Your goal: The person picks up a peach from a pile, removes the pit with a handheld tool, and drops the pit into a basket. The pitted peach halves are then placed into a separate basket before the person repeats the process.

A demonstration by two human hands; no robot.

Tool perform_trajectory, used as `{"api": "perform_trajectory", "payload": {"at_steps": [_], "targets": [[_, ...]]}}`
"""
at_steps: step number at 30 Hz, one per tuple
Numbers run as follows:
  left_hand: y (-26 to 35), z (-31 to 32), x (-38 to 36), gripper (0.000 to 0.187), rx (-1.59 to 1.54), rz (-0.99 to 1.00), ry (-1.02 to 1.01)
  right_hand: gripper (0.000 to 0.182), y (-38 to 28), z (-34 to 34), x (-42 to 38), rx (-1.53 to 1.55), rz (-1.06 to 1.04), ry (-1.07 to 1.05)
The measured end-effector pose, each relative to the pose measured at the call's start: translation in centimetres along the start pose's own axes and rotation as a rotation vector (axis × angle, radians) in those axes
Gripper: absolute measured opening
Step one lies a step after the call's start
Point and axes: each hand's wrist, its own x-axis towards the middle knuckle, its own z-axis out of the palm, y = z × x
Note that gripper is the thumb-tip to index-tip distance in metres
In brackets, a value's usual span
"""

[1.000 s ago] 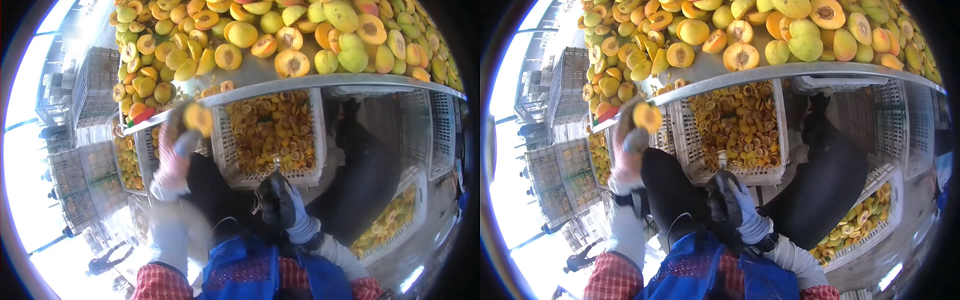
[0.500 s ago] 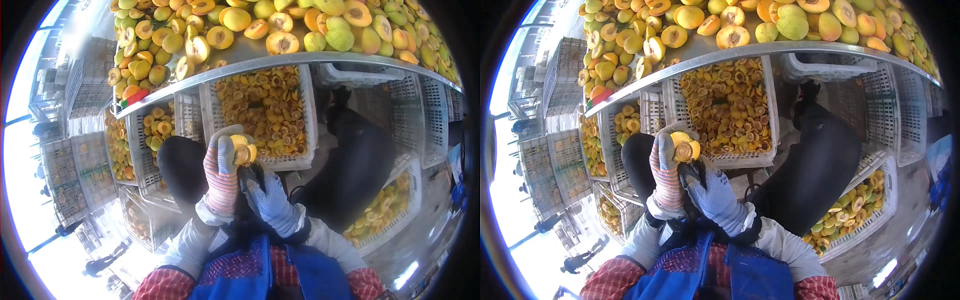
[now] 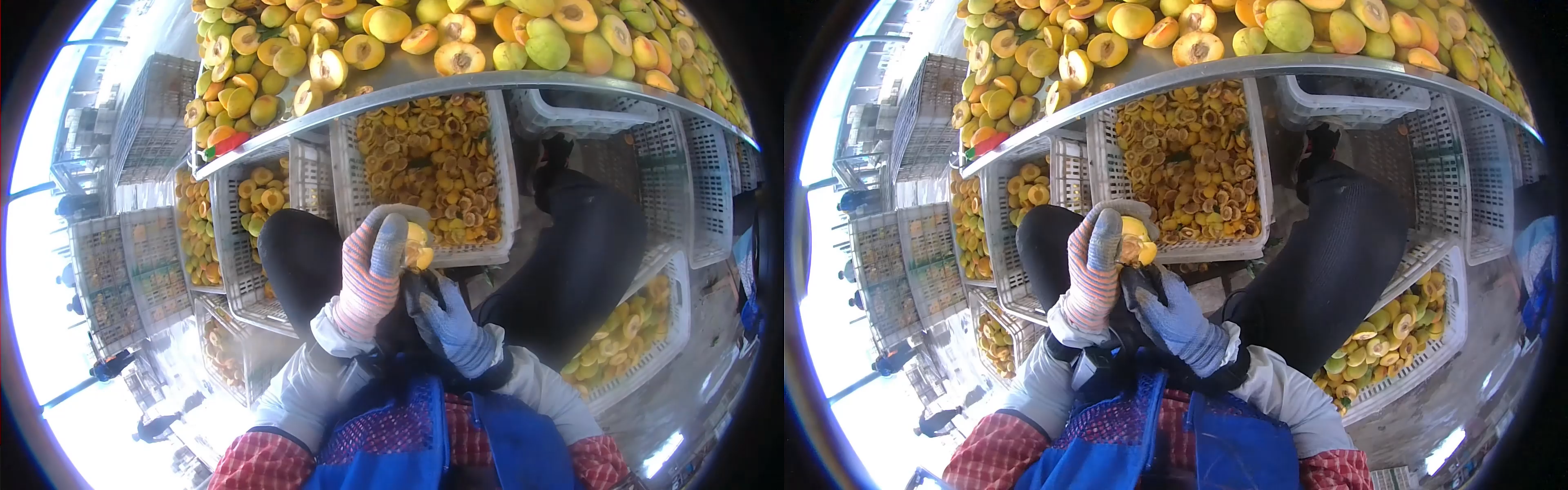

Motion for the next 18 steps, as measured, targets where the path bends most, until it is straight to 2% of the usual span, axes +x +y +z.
{"api": "perform_trajectory", "payload": {"at_steps": [1,5,7,9,10,12,14,17,18], "targets": [[0.1,-0.2,0.3,0.035,-0.007,-0.006,-0.056,0.030,0.5,0.0,-0.2,0.107,-0.011,0.017],[0.5,-0.9,1.3,0.034,0.061,-0.039,-0.213,0.031,-1.2,1.0,-0.6,0.188,-0.050,-0.040],[0.3,-1.1,1.5,0.037,0.107,-0.054,-0.253,0.029,-0.9,0.7,-0.3,0.348,0.052,-0.134],[-0.2,-1.1,1.7,0.045,0.112,-0.062,-0.293,0.033,-1.5,0.2,0.2,0.565,0.225,-0.314],[-0.4,-0.8,1.5,0.046,0.014,-0.128,-0.280,0.036,-2.2,0.0,0.4,0.665,0.324,-0.438],[0.0,-0.8,1.3,0.041,-0.051,-0.214,-0.272,0.041,-3.0,0.3,0.7,0.841,0.479,-0.559],[-0.2,-0.9,1.2,0.042,-0.086,-0.272,-0.249,0.046,-3.3,0.9,0.9,0.991,0.592,-0.547],[-1.9,-0.6,0.9,0.044,-0.233,-0.310,-0.143,0.048,-4.5,1.8,1.1,1.086,0.546,-0.856],[-2.7,-1.1,0.8,0.046,-0.388,-0.388,-0.104,0.050,-4.8,1.8,1.6,1.186,0.589,-0.863]]}}
